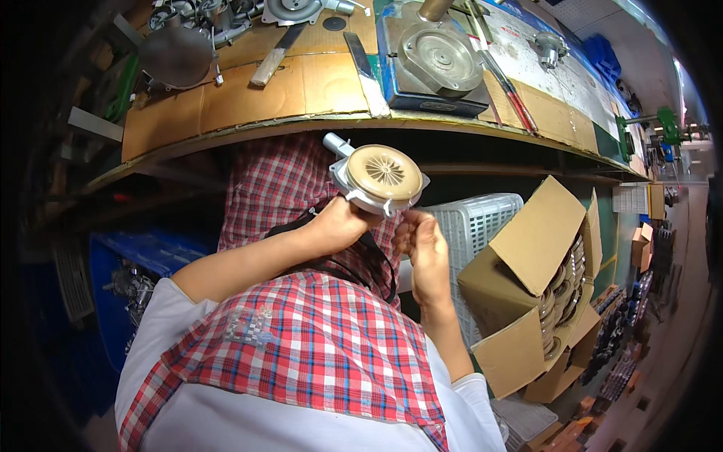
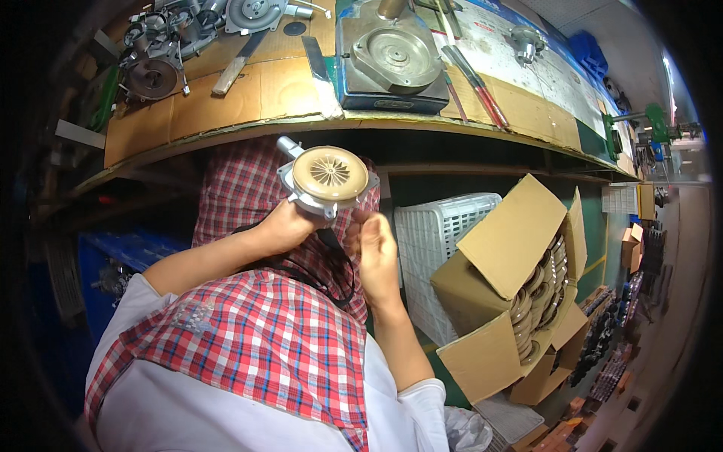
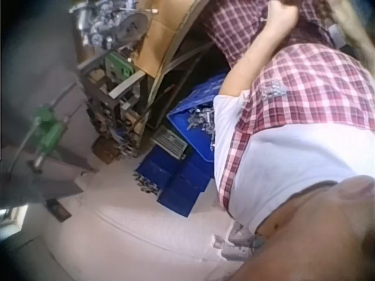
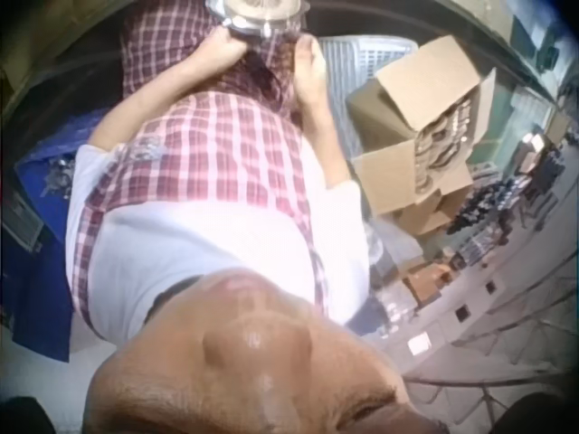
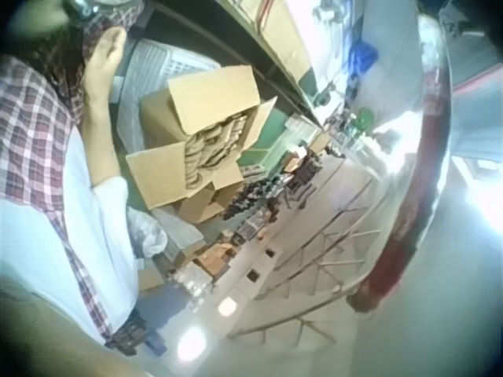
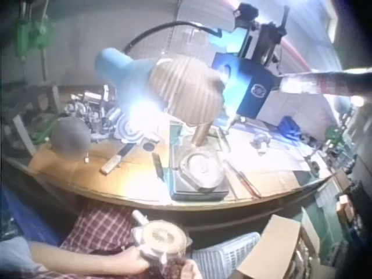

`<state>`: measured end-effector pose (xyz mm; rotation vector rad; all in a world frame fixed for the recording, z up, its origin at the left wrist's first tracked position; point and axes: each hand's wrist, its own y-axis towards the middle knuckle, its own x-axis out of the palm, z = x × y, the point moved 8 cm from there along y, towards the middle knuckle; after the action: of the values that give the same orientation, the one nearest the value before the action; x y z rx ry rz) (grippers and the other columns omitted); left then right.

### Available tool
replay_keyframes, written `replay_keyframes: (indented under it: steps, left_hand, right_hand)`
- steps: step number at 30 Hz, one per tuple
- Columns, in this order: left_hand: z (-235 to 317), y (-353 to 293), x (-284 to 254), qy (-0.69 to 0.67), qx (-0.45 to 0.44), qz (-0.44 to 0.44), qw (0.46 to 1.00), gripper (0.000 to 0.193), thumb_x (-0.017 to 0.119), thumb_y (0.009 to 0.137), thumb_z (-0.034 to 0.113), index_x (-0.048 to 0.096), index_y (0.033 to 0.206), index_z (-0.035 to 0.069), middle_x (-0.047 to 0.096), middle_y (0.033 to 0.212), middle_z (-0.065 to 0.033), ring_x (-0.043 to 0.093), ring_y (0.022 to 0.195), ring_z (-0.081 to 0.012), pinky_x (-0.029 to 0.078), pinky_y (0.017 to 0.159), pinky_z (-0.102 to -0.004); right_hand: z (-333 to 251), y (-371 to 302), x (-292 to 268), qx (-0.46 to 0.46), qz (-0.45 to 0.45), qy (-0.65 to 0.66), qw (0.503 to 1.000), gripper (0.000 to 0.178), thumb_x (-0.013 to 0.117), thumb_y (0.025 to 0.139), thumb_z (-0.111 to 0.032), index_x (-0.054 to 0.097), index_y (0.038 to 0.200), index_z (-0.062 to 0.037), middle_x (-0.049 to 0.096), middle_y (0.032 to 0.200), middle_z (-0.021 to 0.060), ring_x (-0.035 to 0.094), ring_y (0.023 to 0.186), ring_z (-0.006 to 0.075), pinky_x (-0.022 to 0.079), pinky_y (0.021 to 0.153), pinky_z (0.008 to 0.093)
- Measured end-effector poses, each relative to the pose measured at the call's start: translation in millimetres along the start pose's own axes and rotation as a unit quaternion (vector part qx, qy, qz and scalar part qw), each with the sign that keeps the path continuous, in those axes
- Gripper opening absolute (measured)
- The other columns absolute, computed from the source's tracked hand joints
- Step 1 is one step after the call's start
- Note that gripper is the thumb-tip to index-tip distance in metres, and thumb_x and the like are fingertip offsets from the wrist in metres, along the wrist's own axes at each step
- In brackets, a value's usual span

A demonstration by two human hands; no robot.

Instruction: The person picks up metal parts from a blue crate and places them on a workbench. They then attach a circular disc to each part using a tool and place the assembled units into a cardboard box.

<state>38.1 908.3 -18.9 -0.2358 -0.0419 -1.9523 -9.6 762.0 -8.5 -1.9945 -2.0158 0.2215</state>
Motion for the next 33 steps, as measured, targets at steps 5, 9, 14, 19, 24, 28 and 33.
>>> replay_keyframes:
  steps: [5,9,14,19,24,28,33]
  left_hand:
    - [16,-21,-15,0.278,0.096,-0.055,0.954,0.051,0.059,0.078,-0.004,0.052,0.129,-0.005,0.045,0.137,-0.0294,0.037,0.135,-0.0427,0.032,0.114,-0.0482]
    - [55,-34,-61,0.521,0.313,-0.044,0.793,0.046,0.067,0.076,-0.003,0.06,0.121,0.002,0.056,0.132,-0.0145,0.049,0.127,-0.0345,0.041,0.107,-0.0448]
    - [121,-1,-147,0.561,0.327,0.244,0.72,0.033,0.062,0.081,0.0,0.062,0.114,0.003,0.061,0.112,-0.0166,0.058,0.103,-0.0359,0.047,0.09,-0.0455]
    - [112,85,-219,0.68,0.051,0.322,0.657,0.027,0.057,0.086,0.008,0.06,0.112,-0.001,0.058,0.114,-0.0209,0.057,0.101,-0.0411,0.047,0.09,-0.0498]
    - [101,84,-211,0.67,0.029,0.22,0.709,0.021,0.048,0.089,0.006,0.056,0.107,-0.002,0.057,0.108,-0.0247,0.057,0.102,-0.0419,0.048,0.089,-0.0518]
    - [84,15,-234,0.557,-0.04,0.1,0.824,0.025,0.049,0.092,0.005,0.054,0.116,-0.001,0.062,0.106,-0.0189,0.065,0.09,-0.0302,0.053,0.077,-0.0403]
    - [111,-74,-191,-0.076,-0.015,0.075,0.994,0.049,0.056,0.095,0.012,0.037,0.14,0.004,0.062,0.105,-0.0155,0.066,0.078,-0.0163,0.05,0.062,-0.0224]
  right_hand:
    - [-22,35,22,0.02,0.054,0.205,0.977,0.066,0.031,0.104,-0.056,0.059,0.12,0.0018,0.068,0.107,0.0092,0.068,0.092,0.0169,0.057,0.08,0.0298]
    - [-18,84,15,-0.094,0.045,-0.045,0.994,0.059,0.039,0.104,-0.05,0.068,0.093,0.0009,0.069,0.082,0.0051,0.066,0.073,0.0142,0.055,0.067,0.0289]
    - [-5,97,109,-0.289,-0.14,-0.562,0.763,0.046,0.056,0.092,-0.053,0.072,0.082,-0.0115,0.07,0.08,0.0152,0.069,0.074,0.0337,0.055,0.067,0.0451]
    - [-40,67,203,-0.528,-0.177,-0.589,0.586,0.022,0.065,0.085,-0.033,0.07,0.082,-0.0109,0.064,0.085,0.0087,0.061,0.083,0.026,0.049,0.071,0.0397]
    - [-116,153,160,-0.404,0.251,-0.716,0.512,0.012,0.058,0.086,-0.012,0.065,0.093,-0.004,0.057,0.083,0.0085,0.055,0.083,0.0233,0.046,0.069,0.0353]
    - [-97,173,161,-0.384,0.243,-0.757,0.47,0.018,0.056,0.088,-0.011,0.065,0.1,-0.0005,0.061,0.089,0.0102,0.056,0.084,0.0245,0.048,0.071,0.0352]
    - [-99,204,144,-0.315,0.186,-0.754,0.545,0.016,0.057,0.087,-0.012,0.064,0.097,-0.0007,0.064,0.084,0.0134,0.064,0.079,0.0257,0.055,0.063,0.0346]
